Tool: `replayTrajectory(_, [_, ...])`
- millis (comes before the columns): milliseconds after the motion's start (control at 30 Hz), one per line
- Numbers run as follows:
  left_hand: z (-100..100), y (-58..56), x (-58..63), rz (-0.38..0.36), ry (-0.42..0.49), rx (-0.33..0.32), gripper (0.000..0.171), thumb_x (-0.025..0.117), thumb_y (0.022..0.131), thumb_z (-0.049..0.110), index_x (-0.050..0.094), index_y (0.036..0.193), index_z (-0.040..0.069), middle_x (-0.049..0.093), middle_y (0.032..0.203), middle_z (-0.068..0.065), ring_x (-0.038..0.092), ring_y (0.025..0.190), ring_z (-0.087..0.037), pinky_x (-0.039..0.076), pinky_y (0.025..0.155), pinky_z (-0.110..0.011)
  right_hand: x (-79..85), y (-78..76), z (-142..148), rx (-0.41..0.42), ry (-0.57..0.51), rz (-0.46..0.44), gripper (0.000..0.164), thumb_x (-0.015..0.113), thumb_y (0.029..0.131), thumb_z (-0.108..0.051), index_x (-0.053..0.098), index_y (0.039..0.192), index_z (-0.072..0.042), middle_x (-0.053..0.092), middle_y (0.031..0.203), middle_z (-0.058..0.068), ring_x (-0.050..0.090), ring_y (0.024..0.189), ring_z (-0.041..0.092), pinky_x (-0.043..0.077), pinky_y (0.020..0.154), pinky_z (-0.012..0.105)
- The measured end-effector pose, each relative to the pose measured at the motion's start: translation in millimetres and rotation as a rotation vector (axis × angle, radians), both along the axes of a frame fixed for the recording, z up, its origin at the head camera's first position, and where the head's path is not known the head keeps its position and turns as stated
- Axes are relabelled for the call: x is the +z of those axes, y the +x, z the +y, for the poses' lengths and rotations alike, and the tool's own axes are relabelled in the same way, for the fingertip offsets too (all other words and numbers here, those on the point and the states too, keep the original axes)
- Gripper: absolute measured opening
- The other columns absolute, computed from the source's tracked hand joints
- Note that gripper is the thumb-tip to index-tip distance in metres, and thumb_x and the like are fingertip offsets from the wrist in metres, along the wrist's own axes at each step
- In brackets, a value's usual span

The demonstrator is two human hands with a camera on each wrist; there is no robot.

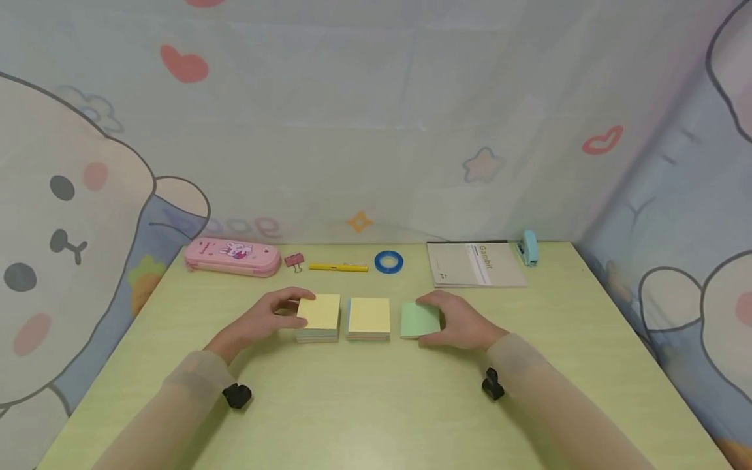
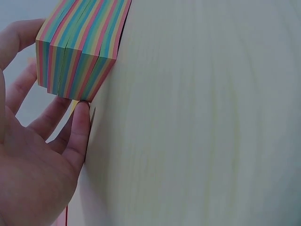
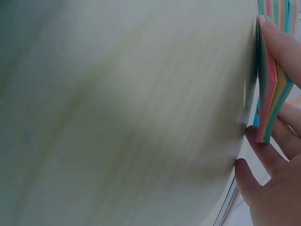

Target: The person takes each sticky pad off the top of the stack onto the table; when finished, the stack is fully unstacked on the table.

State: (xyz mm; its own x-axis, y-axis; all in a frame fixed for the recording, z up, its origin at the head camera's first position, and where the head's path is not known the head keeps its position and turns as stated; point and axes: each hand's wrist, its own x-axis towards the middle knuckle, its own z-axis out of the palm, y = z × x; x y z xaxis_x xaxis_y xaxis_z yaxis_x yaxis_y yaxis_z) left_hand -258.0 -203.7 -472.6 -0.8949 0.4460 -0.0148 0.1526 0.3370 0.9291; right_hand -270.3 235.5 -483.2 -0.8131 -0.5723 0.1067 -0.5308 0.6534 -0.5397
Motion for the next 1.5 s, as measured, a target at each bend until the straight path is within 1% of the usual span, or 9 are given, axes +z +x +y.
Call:
replayTrajectory(167, [-0.5,0.0,-1.0,0.007,0.001,-0.003,0.049,0.078,0.094,0.013,0.063,0.141,0.011,0.056,0.145,-0.013,0.054,0.121,-0.035,0.043,0.104,-0.045,0.3,-1.2,-5.3,0.033,0.052,-0.008,0.082,0.091,0.081,-0.043,0.058,0.145,-0.003,0.061,0.143,0.013,0.055,0.131,0.034,0.044,0.111,0.055])
replayTrajectory(300, [-1.1,-0.5,-2.2,0.011,-0.004,-0.004,0.048,0.078,0.095,0.013,0.063,0.141,0.011,0.056,0.146,-0.013,0.054,0.121,-0.035,0.043,0.104,-0.045,0.4,-3.0,-9.4,0.036,0.087,0.004,0.081,0.090,0.082,-0.044,0.059,0.145,-0.004,0.061,0.144,0.011,0.055,0.132,0.032,0.044,0.111,0.053])
replayTrajectory(567, [-1.5,-2.0,-1.6,0.004,-0.011,0.002,0.049,0.079,0.095,0.016,0.063,0.141,0.013,0.057,0.146,-0.011,0.054,0.122,-0.034,0.042,0.106,-0.047,4.2,-6.5,-17.9,0.058,0.092,0.008,0.080,0.090,0.082,-0.042,0.059,0.145,-0.004,0.061,0.144,0.011,0.055,0.132,0.031,0.045,0.111,0.051])
replayTrajectory(833, [-1.3,-3.3,-3.8,0.009,-0.003,-0.004,0.049,0.079,0.094,0.015,0.064,0.140,0.013,0.057,0.145,-0.011,0.054,0.120,-0.034,0.043,0.105,-0.046,3.3,-7.6,-21.9,0.069,0.089,0.022,0.078,0.090,0.082,-0.041,0.061,0.144,-0.002,0.062,0.140,0.012,0.057,0.127,0.030,0.048,0.104,0.049])
replayTrajectory(1167, [-0.5,-0.8,-2.2,0.006,0.002,0.002,0.049,0.079,0.094,0.015,0.064,0.140,0.012,0.057,0.145,-0.012,0.055,0.120,-0.034,0.043,0.105,-0.045,4.0,-7.8,-25.6,0.065,0.103,0.037,0.079,0.089,0.083,-0.043,0.060,0.144,-0.002,0.062,0.142,0.013,0.055,0.130,0.032,0.045,0.109,0.052])
replayTrajectory(1333, [-0.6,-1.1,-2.6,-0.002,0.007,0.006,0.049,0.080,0.094,0.015,0.064,0.140,0.012,0.057,0.145,-0.011,0.055,0.119,-0.033,0.043,0.104,-0.045,3.8,-7.4,-26.0,0.072,0.101,0.049,0.078,0.089,0.083,-0.043,0.061,0.143,-0.002,0.062,0.140,0.012,0.055,0.129,0.032,0.045,0.107,0.052])
replayTrajectory(1500, [-0.7,-1.8,-2.9,0.007,0.010,0.000,0.049,0.079,0.094,0.014,0.064,0.140,0.012,0.057,0.145,-0.012,0.055,0.119,-0.034,0.043,0.104,-0.045,5.1,-6.0,-27.2,0.073,0.096,0.054,0.078,0.088,0.083,-0.043,0.061,0.142,-0.001,0.063,0.139,0.013,0.056,0.128,0.031,0.045,0.106,0.051])
